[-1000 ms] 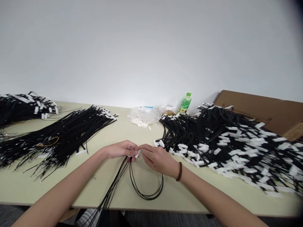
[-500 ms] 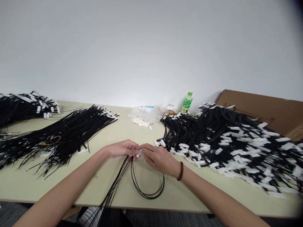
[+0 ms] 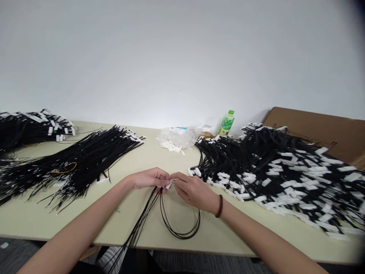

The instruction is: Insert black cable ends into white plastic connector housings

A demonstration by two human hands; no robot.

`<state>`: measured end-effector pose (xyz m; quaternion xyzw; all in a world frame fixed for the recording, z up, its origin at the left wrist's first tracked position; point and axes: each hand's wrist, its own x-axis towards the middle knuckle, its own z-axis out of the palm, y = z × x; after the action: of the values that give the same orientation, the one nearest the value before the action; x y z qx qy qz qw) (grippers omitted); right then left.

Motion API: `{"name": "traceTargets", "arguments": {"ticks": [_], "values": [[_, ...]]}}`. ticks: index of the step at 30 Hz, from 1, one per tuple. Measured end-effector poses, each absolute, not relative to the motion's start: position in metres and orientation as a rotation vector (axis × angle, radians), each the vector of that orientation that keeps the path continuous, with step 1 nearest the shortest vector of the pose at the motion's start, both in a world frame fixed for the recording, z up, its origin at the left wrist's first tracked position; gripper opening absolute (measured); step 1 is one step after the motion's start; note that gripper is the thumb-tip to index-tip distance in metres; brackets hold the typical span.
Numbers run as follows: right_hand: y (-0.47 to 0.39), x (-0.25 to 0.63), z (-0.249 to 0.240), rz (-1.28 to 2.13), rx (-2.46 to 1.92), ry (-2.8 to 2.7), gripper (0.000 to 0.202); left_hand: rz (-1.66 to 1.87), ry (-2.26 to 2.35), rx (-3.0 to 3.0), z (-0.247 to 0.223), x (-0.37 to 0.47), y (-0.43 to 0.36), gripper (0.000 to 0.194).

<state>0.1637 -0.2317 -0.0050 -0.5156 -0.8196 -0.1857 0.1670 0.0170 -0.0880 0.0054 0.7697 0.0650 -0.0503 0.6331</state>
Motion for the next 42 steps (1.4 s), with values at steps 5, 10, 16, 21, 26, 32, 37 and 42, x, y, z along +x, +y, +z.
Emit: {"name": "traceTargets", "arguments": {"ticks": [5,10,16,21,26,32,37,42], "values": [[-0.2311,0.1646,-0.0073,-0.545,-1.474,-2.335,0.01,-0.128,0.158,1.757,0.0055,0.0171,-0.0879,0.026],[-0.2304,0.1646,-0.006,-0.548,-1.469,-2.33,0.01,-0.115,0.148,1.759,0.0049,0.0176,-0.0879,0.025],[-0.2315,0.1638,-0.0048,-0.569,-1.445,-2.308,0.009,-0.103,0.115,1.766,0.0046,0.0176,-0.088,0.027],[-0.231,0.1647,-0.006,-0.57,-1.444,-2.279,0.008,-0.097,0.116,1.762,0.0035,0.0169,-0.0868,0.027],[-0.2299,0.1643,-0.008,-0.555,-1.432,-2.251,0.007,-0.083,0.102,1.776,0.0032,0.0166,-0.0863,0.027],[-0.2296,0.1645,-0.0087,-0.535,-1.42,-2.237,0.006,-0.087,0.112,1.779,0.003,0.0165,-0.087,0.028],[-0.2283,0.1654,-0.0087,-0.516,-1.424,-2.241,0.007,-0.086,0.097,1.785,0.0026,0.0166,-0.0866,0.028],[-0.23,0.1655,-0.0065,-0.511,-1.409,-2.252,0.009,-0.089,0.087,1.802,0.0029,0.0174,-0.0856,0.027]]}}
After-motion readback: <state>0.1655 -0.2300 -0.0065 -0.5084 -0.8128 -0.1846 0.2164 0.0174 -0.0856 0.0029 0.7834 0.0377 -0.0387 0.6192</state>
